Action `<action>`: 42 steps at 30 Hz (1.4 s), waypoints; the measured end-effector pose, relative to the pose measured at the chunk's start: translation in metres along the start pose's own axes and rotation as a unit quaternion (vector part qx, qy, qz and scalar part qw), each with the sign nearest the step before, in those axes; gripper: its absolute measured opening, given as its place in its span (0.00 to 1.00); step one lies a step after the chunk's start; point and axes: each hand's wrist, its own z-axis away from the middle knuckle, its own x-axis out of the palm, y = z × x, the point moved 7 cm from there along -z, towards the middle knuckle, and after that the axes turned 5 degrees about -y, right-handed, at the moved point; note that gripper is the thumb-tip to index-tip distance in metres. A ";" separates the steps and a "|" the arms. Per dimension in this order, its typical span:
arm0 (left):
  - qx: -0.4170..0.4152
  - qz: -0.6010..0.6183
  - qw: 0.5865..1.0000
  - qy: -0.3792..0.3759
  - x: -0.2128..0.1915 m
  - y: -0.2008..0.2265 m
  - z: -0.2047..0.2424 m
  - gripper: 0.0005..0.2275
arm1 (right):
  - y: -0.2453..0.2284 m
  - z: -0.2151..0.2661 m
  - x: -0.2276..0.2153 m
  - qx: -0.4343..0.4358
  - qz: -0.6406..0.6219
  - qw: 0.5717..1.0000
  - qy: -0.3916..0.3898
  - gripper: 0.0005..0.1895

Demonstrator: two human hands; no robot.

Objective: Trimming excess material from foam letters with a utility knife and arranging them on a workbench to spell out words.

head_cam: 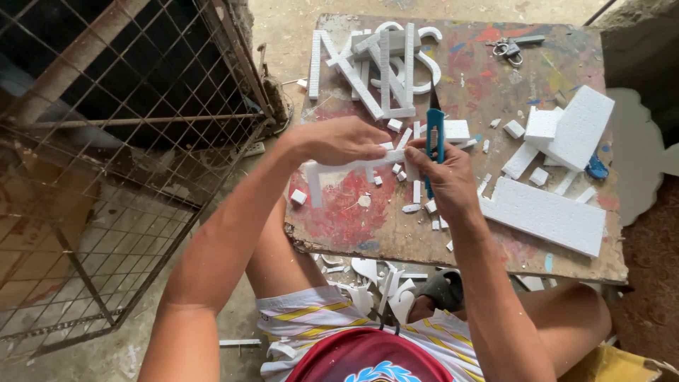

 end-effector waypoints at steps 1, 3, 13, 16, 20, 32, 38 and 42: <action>0.002 -0.002 1.000 -0.003 0.002 0.013 -0.003 0.26 | 0.001 0.000 0.003 -0.001 0.000 1.000 0.004 0.13; -0.009 -0.094 0.995 0.018 0.004 0.040 -0.012 0.23 | 0.000 0.001 0.002 -0.014 -0.011 0.999 0.037 0.13; 0.028 -0.024 0.996 0.080 0.015 0.033 0.005 0.12 | 0.012 0.011 0.006 -0.009 -0.100 0.989 0.112 0.16; -0.025 0.004 0.996 0.081 0.016 0.006 0.010 0.15 | -0.002 0.025 0.011 0.009 -0.146 0.984 0.099 0.20; -0.048 0.048 0.995 0.073 0.018 -0.061 0.003 0.16 | 0.003 0.056 0.004 0.130 0.047 0.984 0.113 0.17; -0.094 0.130 0.979 0.128 0.025 -0.122 0.030 0.13 | -0.009 0.096 0.082 0.142 0.366 0.919 -0.047 0.28; -0.093 0.110 0.982 0.122 0.023 -0.111 0.031 0.14 | 0.016 0.085 0.100 0.028 0.512 0.857 -0.044 0.32; -0.103 0.116 0.981 0.120 0.024 -0.107 0.033 0.15 | 0.039 0.083 0.105 0.004 0.562 0.827 -0.027 0.34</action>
